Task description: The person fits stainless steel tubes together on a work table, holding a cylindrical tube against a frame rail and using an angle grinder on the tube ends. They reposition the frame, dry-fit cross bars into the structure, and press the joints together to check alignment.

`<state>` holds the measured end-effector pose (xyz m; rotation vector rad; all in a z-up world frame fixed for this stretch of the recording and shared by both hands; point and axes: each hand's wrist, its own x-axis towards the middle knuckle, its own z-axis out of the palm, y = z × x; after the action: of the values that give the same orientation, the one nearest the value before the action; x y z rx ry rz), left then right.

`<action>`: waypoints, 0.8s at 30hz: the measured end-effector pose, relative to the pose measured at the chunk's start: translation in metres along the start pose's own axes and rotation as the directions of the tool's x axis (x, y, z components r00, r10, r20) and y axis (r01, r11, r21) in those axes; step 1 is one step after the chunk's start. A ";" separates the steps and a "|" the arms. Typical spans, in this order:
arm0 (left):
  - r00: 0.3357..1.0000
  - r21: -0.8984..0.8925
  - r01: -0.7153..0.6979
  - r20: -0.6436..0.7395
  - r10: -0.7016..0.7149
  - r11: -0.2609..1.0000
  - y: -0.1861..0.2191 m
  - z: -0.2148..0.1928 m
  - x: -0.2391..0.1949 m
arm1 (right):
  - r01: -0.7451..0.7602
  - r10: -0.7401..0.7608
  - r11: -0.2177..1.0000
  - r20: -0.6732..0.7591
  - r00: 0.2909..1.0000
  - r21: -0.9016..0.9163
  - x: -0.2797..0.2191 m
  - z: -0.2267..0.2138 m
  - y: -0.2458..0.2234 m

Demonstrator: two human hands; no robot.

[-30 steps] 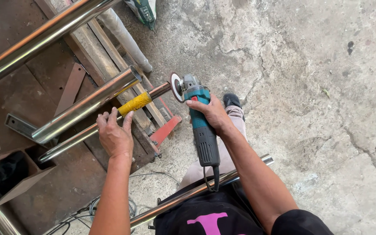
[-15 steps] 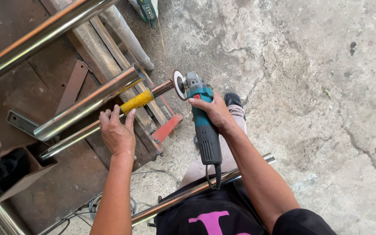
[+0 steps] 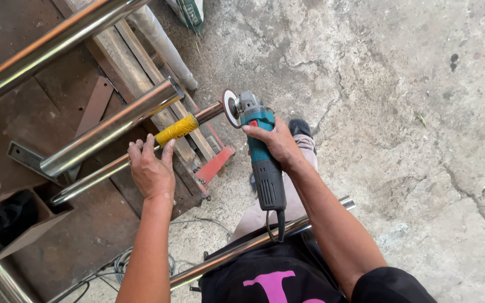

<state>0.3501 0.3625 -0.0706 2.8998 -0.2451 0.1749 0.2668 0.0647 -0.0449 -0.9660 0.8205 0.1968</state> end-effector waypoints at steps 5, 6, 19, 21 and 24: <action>1.000 -0.008 -0.014 -0.010 0.014 1.000 -0.001 0.001 0.002 | 0.026 -0.026 1.000 -0.023 0.999 -0.006 0.012 -0.003 0.004; 1.000 -0.006 -0.013 -0.006 0.013 1.000 -0.003 0.001 0.002 | 0.022 -0.022 1.000 -0.024 0.999 -0.005 0.012 -0.003 0.006; 0.999 0.015 -0.034 -0.022 0.035 0.999 -0.009 0.005 0.003 | 0.008 -0.051 0.968 -0.169 0.984 -0.251 -0.005 0.008 -0.001; 0.999 0.012 -0.036 -0.021 0.036 0.999 -0.013 0.007 0.003 | 0.014 -0.047 0.974 -0.140 0.989 -0.225 -0.001 0.007 0.003; 0.999 0.010 -0.034 -0.020 0.034 0.999 -0.016 0.011 0.003 | 0.025 -0.052 0.978 -0.128 0.990 -0.205 0.000 0.006 0.005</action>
<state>0.3571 0.3750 -0.0841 2.9029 -0.2904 0.2120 0.2682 0.0724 -0.0461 -1.1967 0.9152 0.1868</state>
